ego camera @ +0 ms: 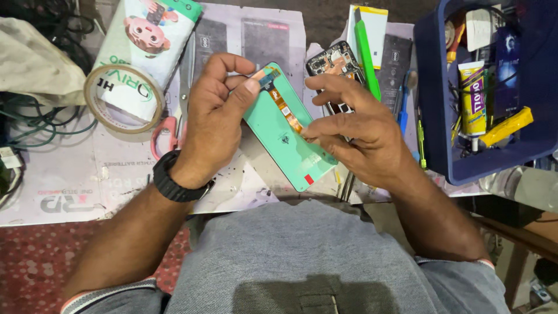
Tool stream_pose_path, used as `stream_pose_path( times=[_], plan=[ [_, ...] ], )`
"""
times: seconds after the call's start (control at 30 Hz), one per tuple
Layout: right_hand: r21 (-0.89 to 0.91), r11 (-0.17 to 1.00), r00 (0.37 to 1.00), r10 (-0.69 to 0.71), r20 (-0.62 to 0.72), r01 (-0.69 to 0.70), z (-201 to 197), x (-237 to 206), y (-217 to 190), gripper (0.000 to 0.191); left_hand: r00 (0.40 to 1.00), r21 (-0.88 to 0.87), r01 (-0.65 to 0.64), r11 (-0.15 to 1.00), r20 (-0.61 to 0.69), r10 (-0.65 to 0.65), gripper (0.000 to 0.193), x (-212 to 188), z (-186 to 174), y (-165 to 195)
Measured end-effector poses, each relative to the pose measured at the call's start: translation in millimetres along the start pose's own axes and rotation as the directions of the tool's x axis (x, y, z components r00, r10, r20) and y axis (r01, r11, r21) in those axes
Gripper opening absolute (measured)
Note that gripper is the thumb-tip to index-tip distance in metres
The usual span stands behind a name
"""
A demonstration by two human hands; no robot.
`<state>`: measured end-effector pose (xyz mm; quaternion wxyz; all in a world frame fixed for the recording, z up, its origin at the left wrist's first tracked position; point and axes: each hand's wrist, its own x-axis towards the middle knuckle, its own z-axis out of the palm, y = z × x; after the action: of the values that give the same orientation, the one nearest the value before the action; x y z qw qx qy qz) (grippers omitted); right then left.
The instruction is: The person handles a smartphone battery, peels protective film from its connector, and uses a green plastic pry tool to scrape adhesive residue from the battery surface. The person then picks up a phone chassis, sprays a clear liquid onto it, and wipes the chassis with a blue brush.
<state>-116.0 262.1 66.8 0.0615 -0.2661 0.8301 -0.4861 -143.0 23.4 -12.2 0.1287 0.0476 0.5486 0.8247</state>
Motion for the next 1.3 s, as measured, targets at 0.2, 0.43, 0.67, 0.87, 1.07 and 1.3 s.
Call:
stream_pose_path(
  times=[0.2,0.43,0.67,0.87,1.07,1.3],
  plan=[
    [0.129,0.990,0.999,0.052,-0.005,-0.051,-1.2,8.6,-0.6,0.024,1.000,0.051,0.015,0.999,0.014,-0.016,0.020,-0.3,1.2,-1.9],
    [0.300,0.951,0.995,0.086,-0.041,-0.070,-2.4,18.0,3.5,0.010,0.999,0.057,0.037,0.998,0.006,-0.037,0.020,1.0,1.8,-2.9],
    [0.321,0.947,0.996,0.048,-0.075,-0.022,-3.8,28.1,6.1,0.011,0.998,0.039,0.054,0.998,0.006,-0.055,0.022,1.4,3.3,-3.8],
    [0.356,0.934,0.996,0.051,-0.078,-0.020,-4.7,34.2,0.9,0.008,0.998,0.016,0.057,0.998,0.008,-0.058,0.022,2.0,2.6,-4.5],
    [0.530,0.847,0.995,0.009,-0.101,0.047,-16.4,38.8,-1.2,0.017,0.998,0.033,0.060,0.998,0.016,-0.060,0.021,2.0,2.2,-4.1],
    [0.485,0.772,0.894,0.446,0.044,-0.410,7.1,47.4,34.6,0.024,0.997,0.142,0.004,0.990,0.074,-0.015,0.015,-0.5,6.0,-0.9]
  ],
)
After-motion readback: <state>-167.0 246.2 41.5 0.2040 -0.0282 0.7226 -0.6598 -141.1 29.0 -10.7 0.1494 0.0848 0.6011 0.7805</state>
